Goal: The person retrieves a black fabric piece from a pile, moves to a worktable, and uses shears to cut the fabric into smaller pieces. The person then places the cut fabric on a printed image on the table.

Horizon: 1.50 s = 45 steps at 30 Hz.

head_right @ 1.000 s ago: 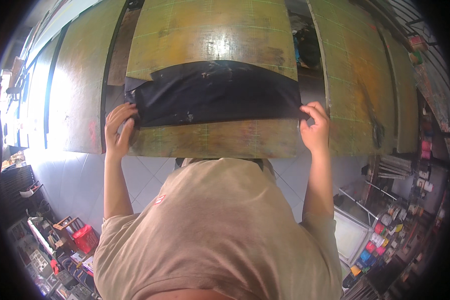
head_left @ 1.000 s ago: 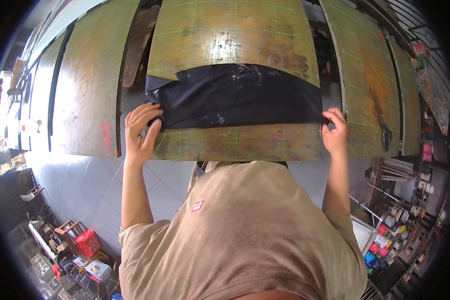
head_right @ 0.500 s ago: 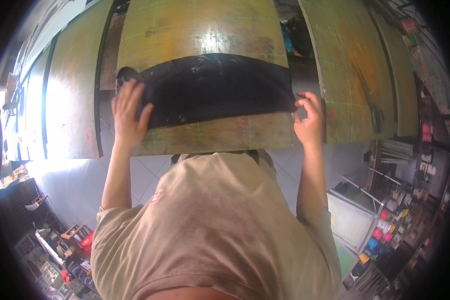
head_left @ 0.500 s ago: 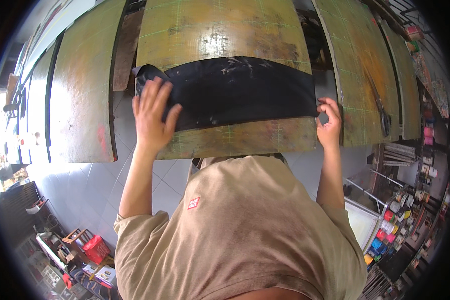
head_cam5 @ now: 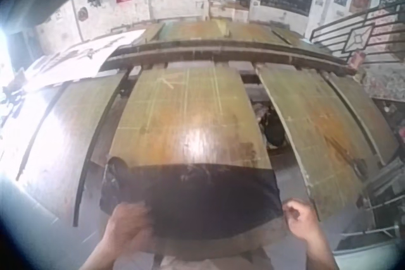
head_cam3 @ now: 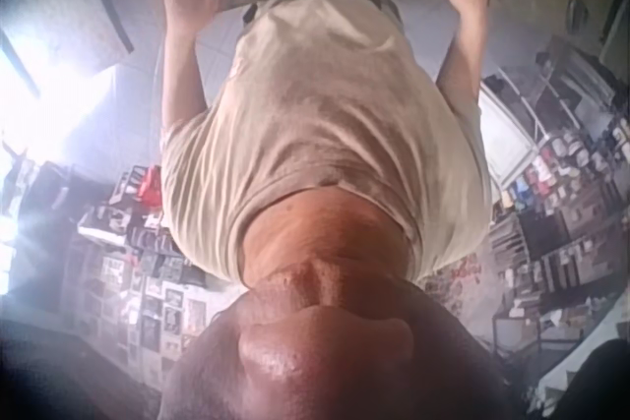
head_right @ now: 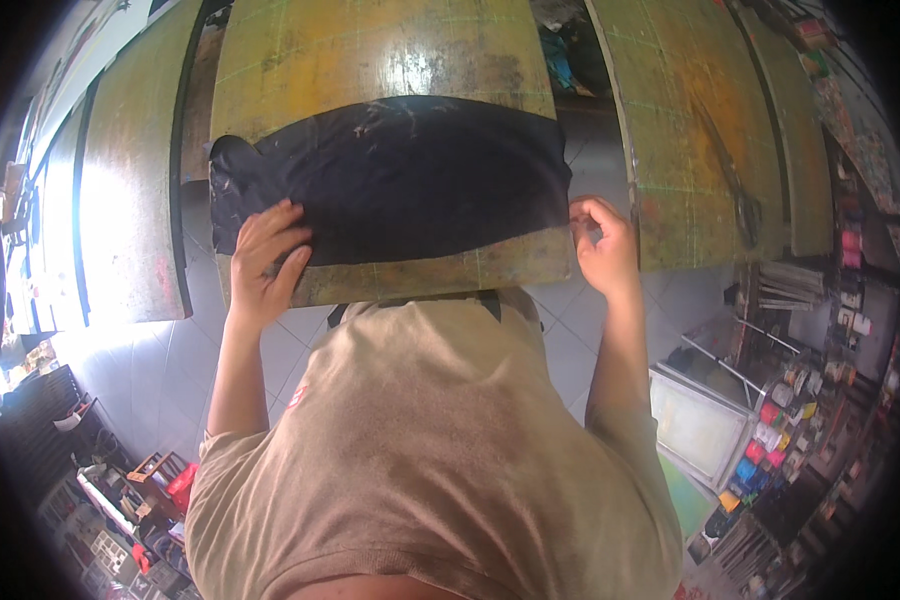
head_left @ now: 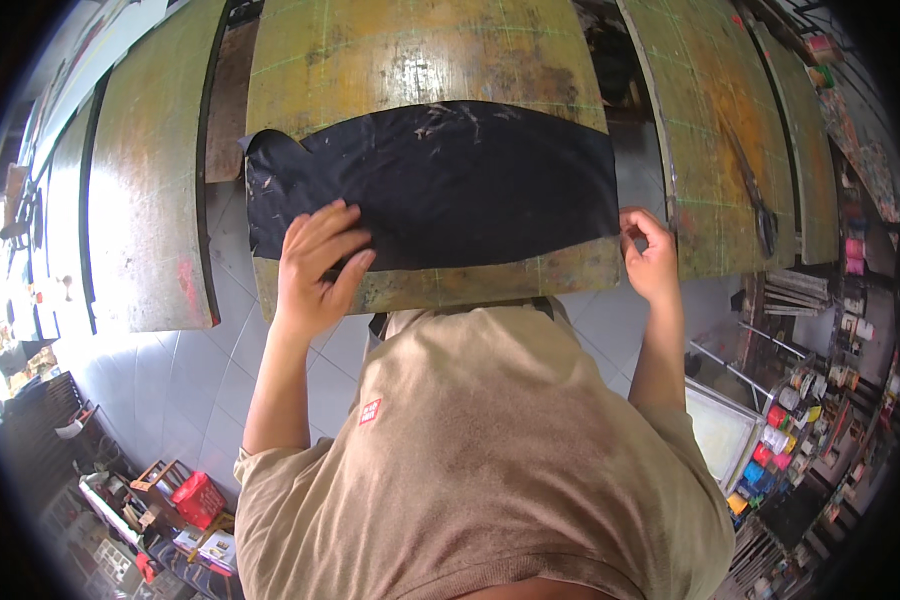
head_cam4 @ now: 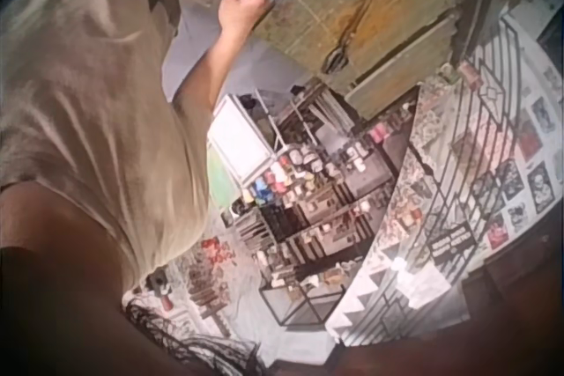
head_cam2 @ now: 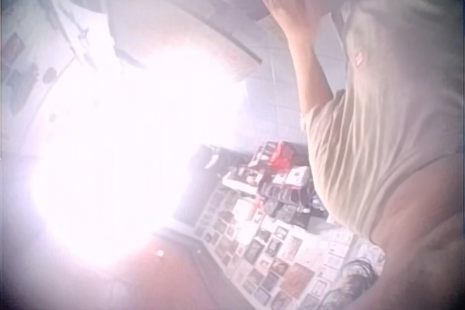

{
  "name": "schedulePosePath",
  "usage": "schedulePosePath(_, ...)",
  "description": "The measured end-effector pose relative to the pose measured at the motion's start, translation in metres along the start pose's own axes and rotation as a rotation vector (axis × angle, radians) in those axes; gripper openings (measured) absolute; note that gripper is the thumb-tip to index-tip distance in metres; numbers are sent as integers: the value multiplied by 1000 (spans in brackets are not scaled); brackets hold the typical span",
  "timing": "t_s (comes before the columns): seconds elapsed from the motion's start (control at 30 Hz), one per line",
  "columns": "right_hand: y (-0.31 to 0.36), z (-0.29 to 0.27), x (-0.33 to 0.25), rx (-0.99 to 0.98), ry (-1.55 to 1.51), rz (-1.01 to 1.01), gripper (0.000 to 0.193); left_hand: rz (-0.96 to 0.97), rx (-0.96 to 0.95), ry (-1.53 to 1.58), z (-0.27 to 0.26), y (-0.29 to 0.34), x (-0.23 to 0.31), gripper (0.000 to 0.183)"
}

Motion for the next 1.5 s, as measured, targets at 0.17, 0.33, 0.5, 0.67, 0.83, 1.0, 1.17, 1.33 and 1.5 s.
schedulePosePath(0.17, 17, -23, -13, 0, -89, -24, 22, -175, 89, -393, -6, -37, -14, 53)
schedulePosePath(0.33, 32, -68, 2, 214, -329, -41, 18, -279, 236, -432, -24, -52, -52, 62)
schedulePosePath(0.5, 31, -127, 70, 554, 13, 48, 22, -33, 408, 236, -49, -60, -82, 46)
schedulePosePath(0.67, 23, -167, 127, 525, 689, 109, 31, -4, 486, 494, -48, -85, -73, 40)
schedulePosePath(0.83, 20, -177, 148, 420, 843, 104, 28, -34, 567, -15, -47, -62, -49, 38)
schedulePosePath(1.0, 16, -212, 190, 355, 652, 109, 27, -122, 231, -152, -7, -3, 3, 34)
schedulePosePath(1.17, 5, -230, 196, 223, 687, 78, 33, -145, 133, -104, 30, 9, 29, 36)
schedulePosePath(1.33, 1, -232, 196, 14, 460, 327, 46, -1, 258, -196, 37, 21, 27, 35)
schedulePosePath(1.5, 4, -222, 151, -326, 455, 648, 46, 157, 279, -209, 35, 20, 33, 23)
Point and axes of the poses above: each hand's wrist, its own y-axis away from the middle knuckle, its own z-axis out of the palm, x = y × z, the point moved 4 cm from there along -y, towards the middle knuckle, and after that the axes turned 10 degrees about y, right-handed, at the moved point
